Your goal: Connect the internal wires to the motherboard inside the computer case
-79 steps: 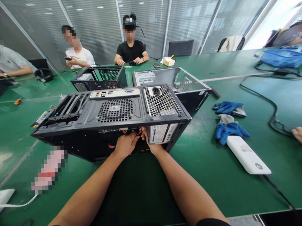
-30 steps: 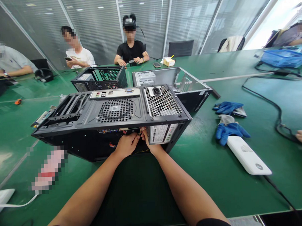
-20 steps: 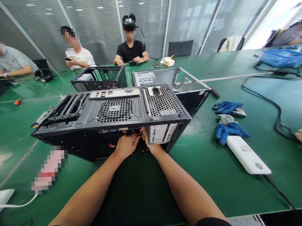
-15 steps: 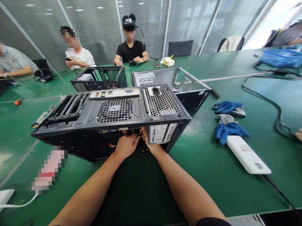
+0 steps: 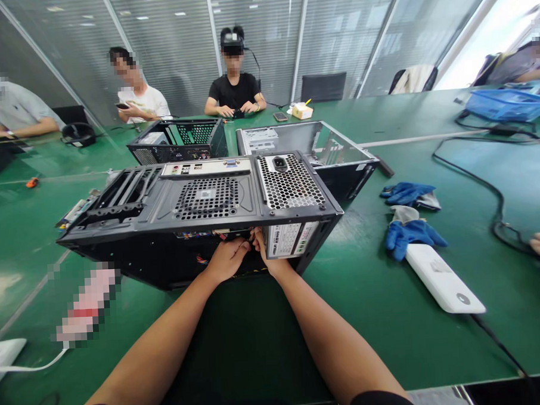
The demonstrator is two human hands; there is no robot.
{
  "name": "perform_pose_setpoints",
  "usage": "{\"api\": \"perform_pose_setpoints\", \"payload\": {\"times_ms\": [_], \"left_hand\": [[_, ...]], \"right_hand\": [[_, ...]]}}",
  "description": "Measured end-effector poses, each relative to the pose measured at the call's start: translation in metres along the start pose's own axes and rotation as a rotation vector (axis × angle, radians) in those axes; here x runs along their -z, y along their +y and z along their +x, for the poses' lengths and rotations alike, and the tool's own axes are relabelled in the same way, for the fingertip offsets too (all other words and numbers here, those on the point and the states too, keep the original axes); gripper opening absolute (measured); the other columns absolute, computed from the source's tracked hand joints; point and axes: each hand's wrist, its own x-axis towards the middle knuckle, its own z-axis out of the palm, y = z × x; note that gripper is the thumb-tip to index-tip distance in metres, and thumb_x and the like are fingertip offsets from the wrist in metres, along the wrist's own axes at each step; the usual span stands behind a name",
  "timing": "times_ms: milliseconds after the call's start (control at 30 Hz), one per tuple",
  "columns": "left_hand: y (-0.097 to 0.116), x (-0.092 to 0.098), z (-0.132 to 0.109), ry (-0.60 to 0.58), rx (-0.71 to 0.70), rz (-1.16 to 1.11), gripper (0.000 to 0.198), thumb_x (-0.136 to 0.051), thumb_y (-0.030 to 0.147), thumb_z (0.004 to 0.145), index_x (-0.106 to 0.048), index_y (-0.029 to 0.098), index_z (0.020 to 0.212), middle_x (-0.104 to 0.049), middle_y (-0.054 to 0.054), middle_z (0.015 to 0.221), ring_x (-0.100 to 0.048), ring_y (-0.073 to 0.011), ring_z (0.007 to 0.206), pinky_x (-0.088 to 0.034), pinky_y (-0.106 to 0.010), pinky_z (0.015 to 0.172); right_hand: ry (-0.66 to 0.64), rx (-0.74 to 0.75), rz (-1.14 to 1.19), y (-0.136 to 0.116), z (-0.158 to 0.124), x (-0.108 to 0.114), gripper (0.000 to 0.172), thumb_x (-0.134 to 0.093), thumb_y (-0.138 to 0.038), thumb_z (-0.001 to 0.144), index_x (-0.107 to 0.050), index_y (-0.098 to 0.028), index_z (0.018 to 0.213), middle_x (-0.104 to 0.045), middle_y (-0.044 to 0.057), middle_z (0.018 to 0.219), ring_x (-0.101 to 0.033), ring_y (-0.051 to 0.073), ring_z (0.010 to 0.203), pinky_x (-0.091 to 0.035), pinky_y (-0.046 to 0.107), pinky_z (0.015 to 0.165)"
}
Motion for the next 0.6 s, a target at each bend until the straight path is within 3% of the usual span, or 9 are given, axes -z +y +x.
{"api": "perform_pose_setpoints", "payload": {"times_ms": [200, 400, 600], "left_hand": [[0.005, 0.001, -0.001, -0.033, 0.036, 0.129, 0.035, -0.037, 0.035, 0.100, -0.067, 0.018, 0.096, -0.073, -0.008, 0.087, -0.070, -0.0223, 0.084, -0.051, -0.030, 0.075], [0.015, 0.005, -0.003, -0.073, 0.126, 0.315, 0.038, -0.034, 0.039, 0.100, -0.066, 0.020, 0.108, -0.073, -0.010, 0.096, -0.071, -0.0248, 0.088, -0.054, -0.036, 0.079], [0.017, 0.005, -0.004, -0.077, 0.138, 0.355, 0.039, -0.032, 0.040, 0.101, -0.065, 0.021, 0.111, -0.073, -0.011, 0.096, -0.071, -0.0270, 0.087, -0.055, -0.040, 0.078]], "right_hand": [[0.054, -0.043, -0.016, -0.001, 0.000, -0.001, 0.021, -0.064, -0.061, 0.076, -0.073, -0.042, 0.073, -0.065, 0.006, 0.052, -0.058, 0.016, 0.048, -0.031, 0.042, 0.048], [0.026, -0.037, 0.008, 0.003, 0.002, 0.001, 0.021, -0.063, -0.059, 0.076, -0.072, -0.040, 0.072, -0.063, 0.007, 0.048, -0.060, 0.017, 0.050, -0.032, 0.041, 0.046], [0.018, 0.006, 0.005, 0.012, 0.001, 0.004, 0.023, -0.060, -0.057, 0.077, -0.069, -0.038, 0.067, -0.063, 0.008, 0.048, -0.063, 0.020, 0.056, -0.033, 0.040, 0.045]]}}
